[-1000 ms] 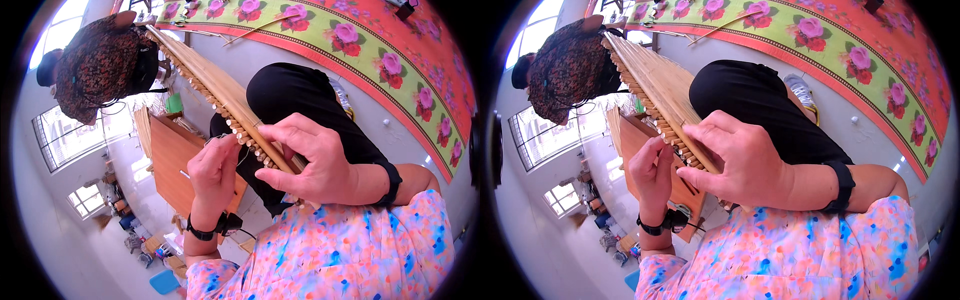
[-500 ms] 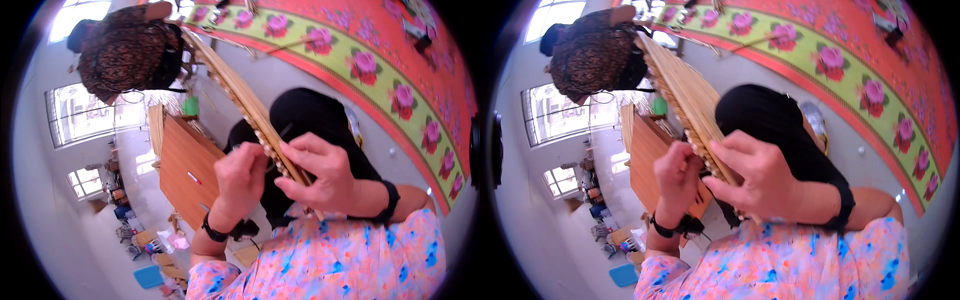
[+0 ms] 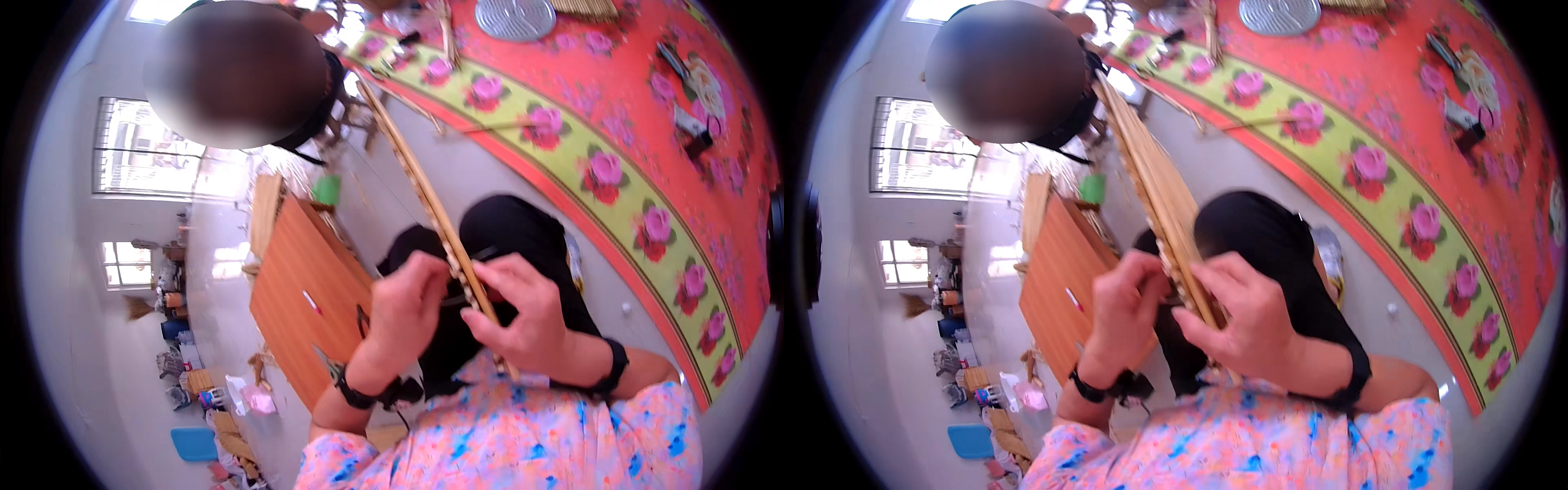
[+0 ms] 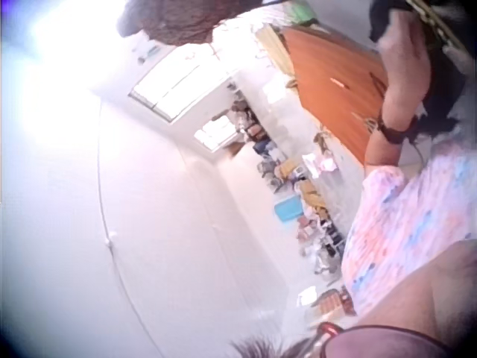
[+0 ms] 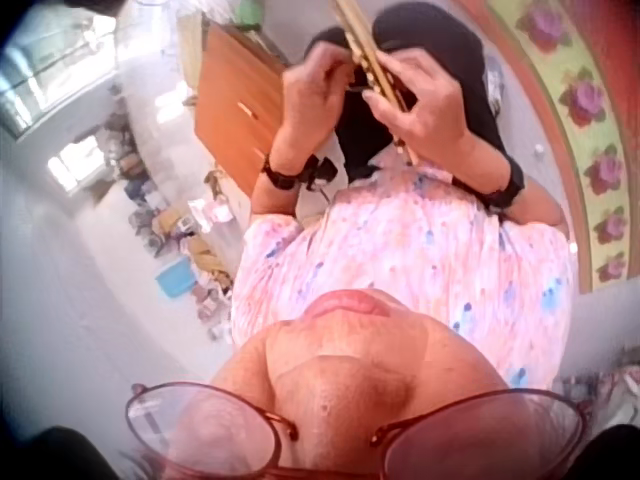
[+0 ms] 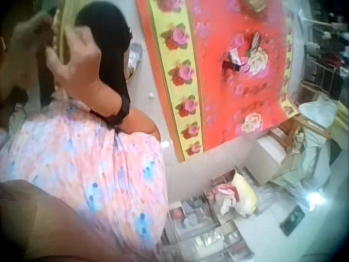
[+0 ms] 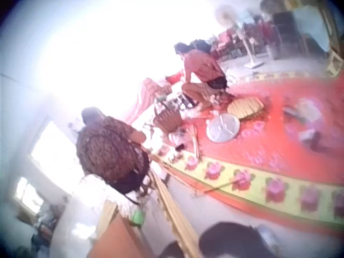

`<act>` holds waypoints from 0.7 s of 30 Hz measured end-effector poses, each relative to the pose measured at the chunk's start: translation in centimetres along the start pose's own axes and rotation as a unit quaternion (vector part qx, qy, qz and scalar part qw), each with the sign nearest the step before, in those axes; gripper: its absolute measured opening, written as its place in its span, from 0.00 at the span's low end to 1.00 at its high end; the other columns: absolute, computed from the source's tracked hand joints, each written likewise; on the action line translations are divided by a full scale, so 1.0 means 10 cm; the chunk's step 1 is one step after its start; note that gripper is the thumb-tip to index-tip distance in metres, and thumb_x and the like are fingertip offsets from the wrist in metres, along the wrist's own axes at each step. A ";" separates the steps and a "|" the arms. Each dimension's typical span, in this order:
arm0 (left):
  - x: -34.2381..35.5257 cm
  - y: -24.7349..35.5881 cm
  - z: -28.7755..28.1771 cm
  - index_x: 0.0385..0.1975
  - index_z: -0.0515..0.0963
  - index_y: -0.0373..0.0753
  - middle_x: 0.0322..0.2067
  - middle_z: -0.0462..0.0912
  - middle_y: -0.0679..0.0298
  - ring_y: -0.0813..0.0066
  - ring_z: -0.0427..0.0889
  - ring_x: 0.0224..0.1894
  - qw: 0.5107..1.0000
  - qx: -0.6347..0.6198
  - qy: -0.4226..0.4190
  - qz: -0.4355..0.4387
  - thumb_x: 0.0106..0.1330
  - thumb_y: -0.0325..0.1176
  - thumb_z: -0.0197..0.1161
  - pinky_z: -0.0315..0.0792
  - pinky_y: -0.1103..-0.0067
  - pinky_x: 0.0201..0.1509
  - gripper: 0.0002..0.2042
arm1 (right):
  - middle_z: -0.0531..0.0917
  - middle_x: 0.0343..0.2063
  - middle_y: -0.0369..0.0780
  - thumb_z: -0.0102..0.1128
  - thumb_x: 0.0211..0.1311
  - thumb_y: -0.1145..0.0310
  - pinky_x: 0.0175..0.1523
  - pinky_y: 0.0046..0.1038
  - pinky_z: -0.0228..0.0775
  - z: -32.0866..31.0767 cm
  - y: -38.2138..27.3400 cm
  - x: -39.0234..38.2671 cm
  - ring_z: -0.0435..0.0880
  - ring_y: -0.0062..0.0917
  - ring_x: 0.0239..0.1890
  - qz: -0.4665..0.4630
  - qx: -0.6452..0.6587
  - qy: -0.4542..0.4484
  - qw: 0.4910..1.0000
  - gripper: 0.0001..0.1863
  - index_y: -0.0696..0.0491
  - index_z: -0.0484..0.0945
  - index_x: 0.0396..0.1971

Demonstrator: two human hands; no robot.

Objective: The person constructs a bamboo item by threading cord through holes in bamboo slats and using pliers to secure the ends. The person handles bamboo slats and cord while seated on a floor mat.

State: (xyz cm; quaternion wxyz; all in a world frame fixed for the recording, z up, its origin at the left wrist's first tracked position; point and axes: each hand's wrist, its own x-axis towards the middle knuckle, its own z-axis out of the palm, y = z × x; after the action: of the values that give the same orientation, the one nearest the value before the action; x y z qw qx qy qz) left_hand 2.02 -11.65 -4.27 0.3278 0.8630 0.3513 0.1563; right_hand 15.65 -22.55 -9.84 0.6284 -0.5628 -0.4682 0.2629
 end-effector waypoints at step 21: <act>-0.03 0.15 0.21 0.36 0.71 0.34 0.22 0.81 0.57 0.65 0.85 0.24 0.994 0.025 0.104 -0.026 0.63 0.20 0.57 0.74 0.76 0.27 0.05 | 0.79 0.33 0.45 0.69 0.47 0.68 0.35 0.29 0.76 0.01 0.00 0.00 0.81 0.35 0.31 -0.051 -0.027 0.014 0.998 0.24 0.67 0.78 0.43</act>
State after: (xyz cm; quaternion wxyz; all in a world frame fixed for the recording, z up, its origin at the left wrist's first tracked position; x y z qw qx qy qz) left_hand 3.62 -13.61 -4.76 0.2717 0.8405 0.4098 0.2277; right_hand 15.55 -22.54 -9.87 0.6318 -0.5586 -0.4949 0.2095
